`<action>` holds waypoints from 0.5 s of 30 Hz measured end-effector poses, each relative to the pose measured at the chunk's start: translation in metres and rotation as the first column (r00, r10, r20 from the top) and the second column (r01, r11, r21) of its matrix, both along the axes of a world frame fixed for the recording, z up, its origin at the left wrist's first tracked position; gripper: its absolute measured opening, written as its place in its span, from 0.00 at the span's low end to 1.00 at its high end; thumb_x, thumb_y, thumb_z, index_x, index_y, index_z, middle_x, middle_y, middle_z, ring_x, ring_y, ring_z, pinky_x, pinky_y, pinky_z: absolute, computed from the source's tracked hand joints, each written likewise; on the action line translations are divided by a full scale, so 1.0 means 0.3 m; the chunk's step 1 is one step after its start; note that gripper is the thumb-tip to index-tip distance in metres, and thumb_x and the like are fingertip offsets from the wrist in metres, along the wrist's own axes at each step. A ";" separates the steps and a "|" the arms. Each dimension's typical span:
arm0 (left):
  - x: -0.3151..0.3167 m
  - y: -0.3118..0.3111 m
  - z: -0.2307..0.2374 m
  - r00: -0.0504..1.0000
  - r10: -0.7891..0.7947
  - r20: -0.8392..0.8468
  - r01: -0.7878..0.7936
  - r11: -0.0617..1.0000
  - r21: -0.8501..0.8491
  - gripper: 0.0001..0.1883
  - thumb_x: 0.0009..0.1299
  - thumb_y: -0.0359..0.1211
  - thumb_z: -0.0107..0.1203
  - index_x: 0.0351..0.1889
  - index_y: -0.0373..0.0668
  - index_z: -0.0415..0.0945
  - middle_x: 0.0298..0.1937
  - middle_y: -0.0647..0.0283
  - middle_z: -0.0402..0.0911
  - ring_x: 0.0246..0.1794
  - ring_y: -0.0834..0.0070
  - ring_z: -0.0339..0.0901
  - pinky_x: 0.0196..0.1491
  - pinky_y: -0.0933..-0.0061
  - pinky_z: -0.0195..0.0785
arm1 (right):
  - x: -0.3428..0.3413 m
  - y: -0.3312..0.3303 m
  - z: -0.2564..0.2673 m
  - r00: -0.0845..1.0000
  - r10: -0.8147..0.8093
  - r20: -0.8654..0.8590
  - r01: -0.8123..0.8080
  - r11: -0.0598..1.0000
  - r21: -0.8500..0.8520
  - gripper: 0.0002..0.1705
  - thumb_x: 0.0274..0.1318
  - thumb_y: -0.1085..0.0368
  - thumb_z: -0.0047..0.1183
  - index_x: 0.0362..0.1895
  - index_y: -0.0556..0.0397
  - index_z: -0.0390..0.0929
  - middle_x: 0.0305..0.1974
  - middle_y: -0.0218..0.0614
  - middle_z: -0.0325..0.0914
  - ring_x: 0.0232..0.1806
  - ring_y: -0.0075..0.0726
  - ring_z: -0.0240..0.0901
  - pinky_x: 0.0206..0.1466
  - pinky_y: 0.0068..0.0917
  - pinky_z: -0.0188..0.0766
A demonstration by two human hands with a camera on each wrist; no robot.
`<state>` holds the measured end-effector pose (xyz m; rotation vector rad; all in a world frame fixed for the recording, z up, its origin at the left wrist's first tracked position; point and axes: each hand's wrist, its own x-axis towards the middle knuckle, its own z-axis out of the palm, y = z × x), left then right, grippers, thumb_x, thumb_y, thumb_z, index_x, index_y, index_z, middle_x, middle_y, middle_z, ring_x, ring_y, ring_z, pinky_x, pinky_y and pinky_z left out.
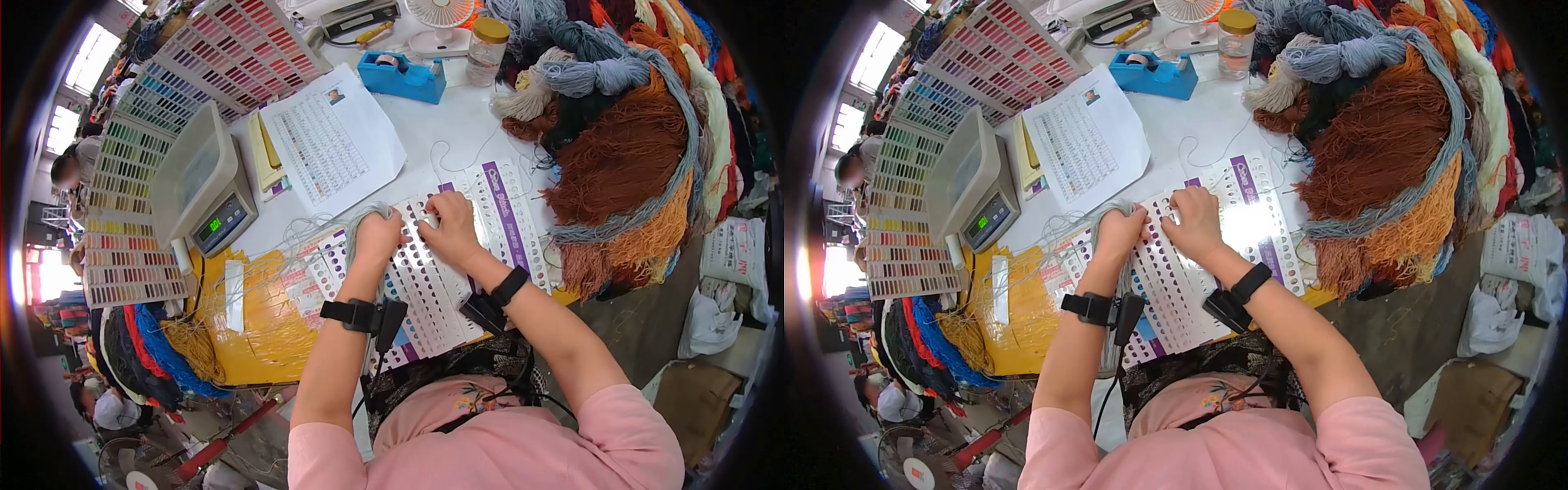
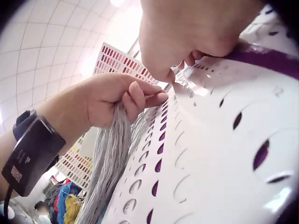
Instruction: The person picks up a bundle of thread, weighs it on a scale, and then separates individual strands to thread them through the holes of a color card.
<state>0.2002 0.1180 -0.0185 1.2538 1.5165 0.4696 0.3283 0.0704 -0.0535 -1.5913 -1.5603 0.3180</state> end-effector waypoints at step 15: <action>0.010 -0.004 0.069 0.975 0.053 0.218 -0.003 0.974 -0.225 0.09 0.59 0.30 0.49 0.19 0.36 0.71 0.12 0.68 0.68 0.09 0.83 0.61 0.14 0.84 0.52 | -0.005 -0.023 0.023 0.973 0.174 0.148 -0.189 0.978 0.092 0.25 0.31 0.61 0.54 0.40 0.57 0.69 0.35 0.39 0.64 0.38 0.44 0.61 0.42 0.36 0.56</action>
